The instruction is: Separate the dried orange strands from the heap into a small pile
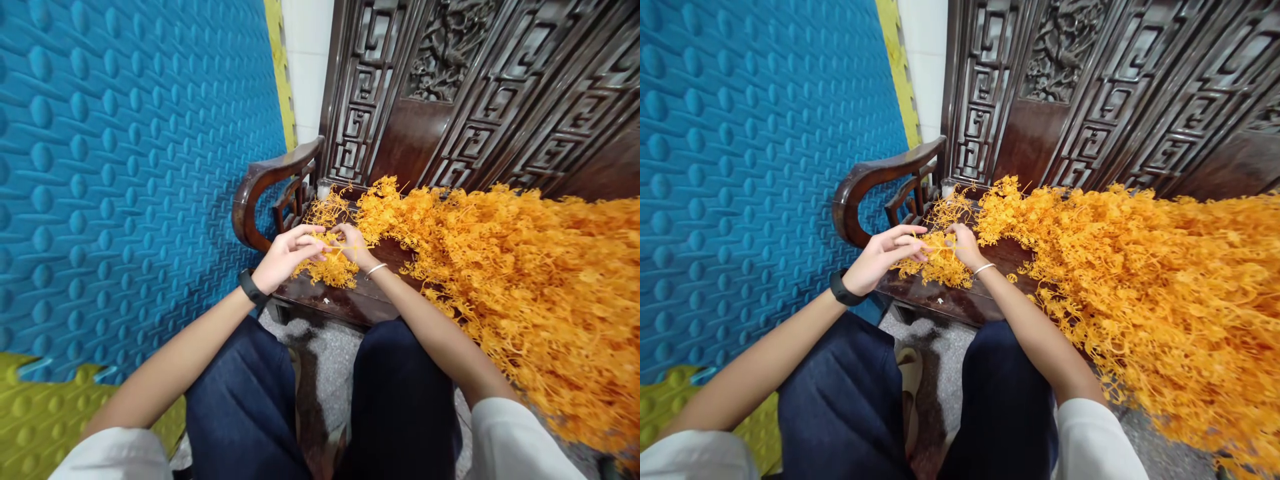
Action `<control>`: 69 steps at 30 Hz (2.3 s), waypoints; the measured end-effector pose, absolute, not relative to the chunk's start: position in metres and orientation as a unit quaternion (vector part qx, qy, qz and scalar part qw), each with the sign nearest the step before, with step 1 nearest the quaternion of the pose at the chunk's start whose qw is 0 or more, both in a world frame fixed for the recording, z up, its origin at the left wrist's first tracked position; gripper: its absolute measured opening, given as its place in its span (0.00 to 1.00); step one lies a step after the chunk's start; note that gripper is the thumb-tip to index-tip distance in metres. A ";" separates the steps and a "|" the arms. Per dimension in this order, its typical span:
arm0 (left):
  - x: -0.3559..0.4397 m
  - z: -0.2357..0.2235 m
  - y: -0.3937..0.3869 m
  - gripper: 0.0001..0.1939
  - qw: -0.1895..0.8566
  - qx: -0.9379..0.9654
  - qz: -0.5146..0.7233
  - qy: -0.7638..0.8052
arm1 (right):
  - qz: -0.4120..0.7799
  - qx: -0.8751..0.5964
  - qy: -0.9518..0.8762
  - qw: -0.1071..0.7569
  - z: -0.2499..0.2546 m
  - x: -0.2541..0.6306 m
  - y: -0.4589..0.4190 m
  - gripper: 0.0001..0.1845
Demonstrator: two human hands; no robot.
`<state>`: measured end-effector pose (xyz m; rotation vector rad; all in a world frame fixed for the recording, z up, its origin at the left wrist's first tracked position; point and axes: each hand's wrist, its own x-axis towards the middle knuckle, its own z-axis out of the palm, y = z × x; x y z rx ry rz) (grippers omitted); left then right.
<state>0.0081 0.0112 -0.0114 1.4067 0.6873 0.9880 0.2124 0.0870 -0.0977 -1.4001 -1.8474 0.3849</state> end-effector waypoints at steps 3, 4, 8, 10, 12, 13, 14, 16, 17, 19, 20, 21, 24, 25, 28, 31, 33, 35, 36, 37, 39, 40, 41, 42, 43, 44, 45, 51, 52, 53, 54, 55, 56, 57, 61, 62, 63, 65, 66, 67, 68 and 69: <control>0.006 -0.010 0.011 0.15 0.625 0.580 0.431 0.294 | 0.172 -0.539 -0.718 0.405 -0.091 0.214 0.084 0.08; 0.005 -0.009 0.012 0.14 0.633 0.571 0.433 0.293 | 0.177 -0.535 -0.712 0.419 -0.088 0.214 0.083 0.08; 0.001 -0.009 0.014 0.09 0.642 0.539 0.464 0.287 | 0.186 -0.505 -0.684 0.493 -0.069 0.210 0.072 0.06; 0.000 -0.008 0.014 0.10 0.637 0.528 0.485 0.284 | 0.203 -0.483 -0.675 0.519 -0.059 0.205 0.064 0.06; 0.000 -0.007 0.013 0.11 0.634 0.520 0.499 0.280 | 0.226 -0.466 -0.665 0.538 -0.051 0.200 0.057 0.07; 0.000 -0.007 0.013 0.11 0.633 0.517 0.505 0.278 | 0.241 -0.457 -0.660 0.546 -0.047 0.198 0.053 0.08; 0.000 -0.006 0.012 0.11 0.633 0.513 0.510 0.274 | 0.260 -0.446 -0.654 0.553 -0.043 0.195 0.050 0.09; 0.001 -0.004 0.012 0.12 0.632 0.508 0.523 0.262 | 0.316 -0.422 -0.648 0.549 -0.036 0.193 0.043 0.13; 0.002 -0.004 0.012 0.12 0.629 0.505 0.532 0.256 | 0.354 -0.410 -0.649 0.535 -0.032 0.192 0.040 0.16; 0.002 -0.003 0.012 0.13 0.620 0.503 0.550 0.246 | 0.427 -0.387 -0.658 0.484 -0.024 0.194 0.033 0.22; 0.002 -0.002 0.012 0.12 0.614 0.504 0.556 0.244 | 0.451 -0.377 -0.670 0.454 -0.020 0.195 0.030 0.23; 0.002 -0.002 0.013 0.12 0.608 0.508 0.560 0.242 | 0.460 -0.368 -0.687 0.425 -0.018 0.197 0.028 0.22; 0.001 -0.002 0.013 0.10 0.593 0.525 0.565 0.233 | 0.407 -0.370 -0.752 0.362 -0.014 0.201 0.024 0.21; 0.000 -0.002 0.013 0.10 0.589 0.528 0.567 0.230 | 0.381 -0.378 -0.769 0.348 -0.015 0.201 0.023 0.21; -0.001 0.001 0.011 0.10 0.588 0.533 0.564 0.228 | 0.338 -0.392 -0.786 0.338 -0.017 0.201 0.024 0.14; -0.002 0.004 0.008 0.11 0.575 0.537 0.570 0.238 | 0.345 -0.381 -0.759 0.399 -0.014 0.199 0.023 0.12; -0.002 0.005 0.008 0.14 0.545 0.533 0.596 0.250 | 0.343 -0.378 -0.729 0.456 -0.011 0.198 0.021 0.11; -0.002 0.004 0.009 0.14 0.495 0.520 0.644 0.266 | 0.323 -0.386 -0.701 0.505 -0.010 0.198 0.020 0.10; -0.002 0.004 0.009 0.13 0.463 0.509 0.671 0.276 | 0.306 -0.393 -0.687 0.530 -0.009 0.198 0.020 0.09; -0.002 0.004 0.010 0.11 0.431 0.499 0.696 0.285 | 0.283 -0.401 -0.671 0.555 -0.009 0.198 0.021 0.09; -0.003 0.003 0.010 0.11 0.401 0.494 0.709 0.303 | 0.232 -0.411 -0.639 0.607 -0.010 0.199 0.022 0.08; -0.003 0.003 0.010 0.14 0.419 0.505 0.688 0.311 | 0.210 -0.410 -0.628 0.627 -0.010 0.200 0.023 0.08; -0.003 0.004 0.009 0.19 0.458 0.522 0.646 0.316 | 0.194 -0.404 -0.626 0.638 -0.010 0.201 0.023 0.09; -0.003 0.004 0.009 0.23 0.509 0.539 0.591 0.318 | 0.181 -0.393 -0.636 0.639 -0.009 0.202 0.022 0.09; -0.002 0.004 0.008 0.28 0.560 0.550 0.534 0.314 | 0.173 -0.378 -0.654 0.632 -0.008 0.203 0.021 0.08; -0.001 0.003 0.007 0.32 0.605 0.553 0.484 0.307 | 0.165 -0.361 -0.679 0.618 -0.007 0.204 0.020 0.07; 0.000 0.003 0.007 0.36 0.640 0.547 0.450 0.298 | 0.155 -0.343 -0.706 0.600 -0.005 0.204 0.018 0.06; 0.003 -0.001 0.012 0.32 0.664 0.490 0.497 0.269 | 0.065 -0.289 -0.854 0.427 0.000 0.197 0.009 0.04; 0.003 -0.002 0.013 0.29 0.652 0.493 0.511 0.269 | 0.061 -0.287 -0.868 0.401 0.000 0.195 0.007 0.06; 0.002 -0.002 0.014 0.27 0.641 0.497 0.519 0.268 | 0.061 -0.285 -0.877 0.382 0.000 0.193 0.005 0.09; 0.002 -0.002 0.015 0.25 0.635 0.501 0.523 0.267 | 0.065 -0.283 -0.881 0.374 0.000 0.191 0.003 0.11; 0.001 -0.003 0.015 0.24 0.632 0.504 0.525 0.266 | 0.072 -0.279 -0.881 0.375 0.000 0.189 0.002 0.13; 0.001 -0.003 0.015 0.22 0.632 0.506 0.525 0.264 | 0.082 -0.276 -0.876 0.387 0.000 0.188 0.000 0.13; 0.000 -0.002 0.015 0.20 0.632 0.505 0.526 0.261 | 0.093 -0.275 -0.864 0.410 0.001 0.188 -0.001 0.11; -0.001 -0.002 0.013 0.17 0.635 0.512 0.524 0.245 | 0.111 -0.313 -0.775 0.538 0.001 0.190 -0.002 0.06; -0.001 -0.002 0.012 0.17 0.635 0.520 0.515 0.249 | 0.109 -0.324 -0.758 0.556 0.002 0.191 -0.002 0.07; 0.000 -0.002 0.012 0.18 0.635 0.528 0.502 0.257 | 0.108 -0.330 -0.749 0.564 0.002 0.191 -0.003 0.07; 0.001 -0.004 0.011 0.18 0.630 0.543 0.479 0.279 | 0.112 -0.326 -0.757 0.555 0.003 0.189 -0.004 0.05; 0.002 -0.005 0.010 0.17 0.625 0.548 0.474 0.290 | 0.114 -0.317 -0.771 0.541 0.003 0.187 -0.005 0.05; 0.004 -0.006 0.010 0.17 0.619 0.551 0.473 0.299 | 0.115 -0.307 -0.788 0.520 0.003 0.184 -0.007 0.08; 0.005 -0.007 0.010 0.16 0.613 0.551 0.477 0.306 | 0.113 -0.299 -0.807 0.497 0.003 0.180 -0.009 0.11; 0.006 -0.008 0.010 0.15 0.608 0.549 0.482 0.311 | 0.108 -0.294 -0.823 0.474 0.003 0.177 -0.010 0.13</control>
